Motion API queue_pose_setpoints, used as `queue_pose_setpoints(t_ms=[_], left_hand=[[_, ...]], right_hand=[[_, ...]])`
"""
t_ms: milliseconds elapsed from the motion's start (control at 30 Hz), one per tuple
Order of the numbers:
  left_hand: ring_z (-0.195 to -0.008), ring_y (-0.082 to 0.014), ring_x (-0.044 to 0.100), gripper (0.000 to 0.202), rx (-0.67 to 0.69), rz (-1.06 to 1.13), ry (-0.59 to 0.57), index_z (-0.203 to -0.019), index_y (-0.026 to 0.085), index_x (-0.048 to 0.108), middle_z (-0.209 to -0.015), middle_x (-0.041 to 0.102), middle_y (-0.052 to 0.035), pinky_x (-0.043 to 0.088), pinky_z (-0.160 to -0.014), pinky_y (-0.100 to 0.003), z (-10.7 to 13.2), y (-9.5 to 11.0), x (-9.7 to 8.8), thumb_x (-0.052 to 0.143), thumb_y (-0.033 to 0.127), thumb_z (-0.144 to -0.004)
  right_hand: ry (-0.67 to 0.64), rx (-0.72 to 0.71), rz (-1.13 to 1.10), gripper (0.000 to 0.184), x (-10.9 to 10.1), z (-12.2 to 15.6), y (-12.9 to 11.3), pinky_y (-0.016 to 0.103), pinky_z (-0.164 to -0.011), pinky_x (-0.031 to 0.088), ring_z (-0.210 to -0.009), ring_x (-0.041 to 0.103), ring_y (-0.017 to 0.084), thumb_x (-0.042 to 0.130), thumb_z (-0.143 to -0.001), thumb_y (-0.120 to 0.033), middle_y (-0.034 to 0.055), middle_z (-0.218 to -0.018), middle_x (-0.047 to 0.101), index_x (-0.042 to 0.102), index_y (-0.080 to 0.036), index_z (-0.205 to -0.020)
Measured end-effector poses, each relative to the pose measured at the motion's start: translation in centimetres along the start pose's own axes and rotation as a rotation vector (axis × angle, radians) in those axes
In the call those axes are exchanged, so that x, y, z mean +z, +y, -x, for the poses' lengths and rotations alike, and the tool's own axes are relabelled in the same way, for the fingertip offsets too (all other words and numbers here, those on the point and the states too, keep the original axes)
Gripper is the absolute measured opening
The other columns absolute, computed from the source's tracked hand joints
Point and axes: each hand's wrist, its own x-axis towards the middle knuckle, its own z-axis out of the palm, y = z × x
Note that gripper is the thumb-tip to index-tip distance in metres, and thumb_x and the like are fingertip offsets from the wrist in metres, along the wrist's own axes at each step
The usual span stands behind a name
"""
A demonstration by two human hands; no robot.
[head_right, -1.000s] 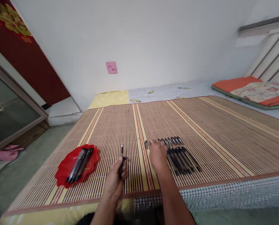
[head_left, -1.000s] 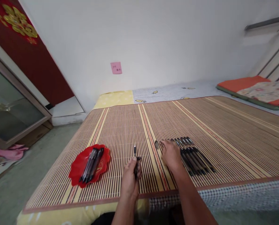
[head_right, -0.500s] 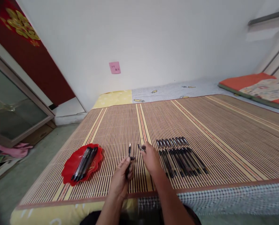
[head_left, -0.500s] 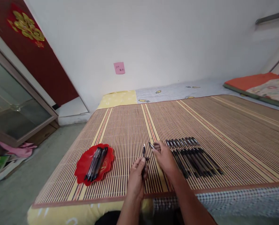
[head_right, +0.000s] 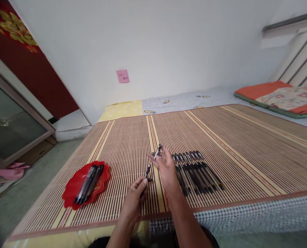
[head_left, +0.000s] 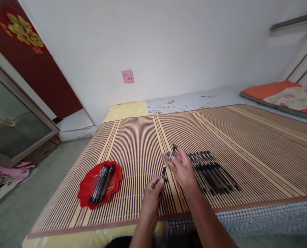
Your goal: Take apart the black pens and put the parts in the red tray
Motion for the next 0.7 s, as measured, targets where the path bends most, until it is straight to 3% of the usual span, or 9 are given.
queue_pose_setpoints(t_ms=[267,700], left_hand=[[-0.053,-0.007,0.033,0.034,0.016,-0.013,-0.025,-0.081,0.018,0.069,-0.058,0.036,0.0071,0.025,-0.052,-0.019,0.08,-0.15,-0.19,0.083,0.046,-0.068],[-0.053,-0.0066,0.031,0.037,0.014,-0.004,-0.013,-0.08,0.016,0.067,-0.06,0.04,0.0063,0.021,-0.05,-0.02,0.43,0.25,0.19,0.084,0.046,-0.067]], right_hand=[[-0.14,0.031,0.042,0.043,0.45,0.58,-0.39,0.05,-0.1,0.051,-0.095,0.073,0.023,0.069,-0.083,-0.031,0.0025,-0.098,0.069,0.058,-0.027,-0.124],[-0.024,-0.014,0.014,0.046,0.63,0.56,-0.95,0.048,-0.096,0.054,-0.091,0.073,0.024,0.071,-0.081,-0.033,0.0049,-0.099,0.072,0.056,-0.025,-0.124]])
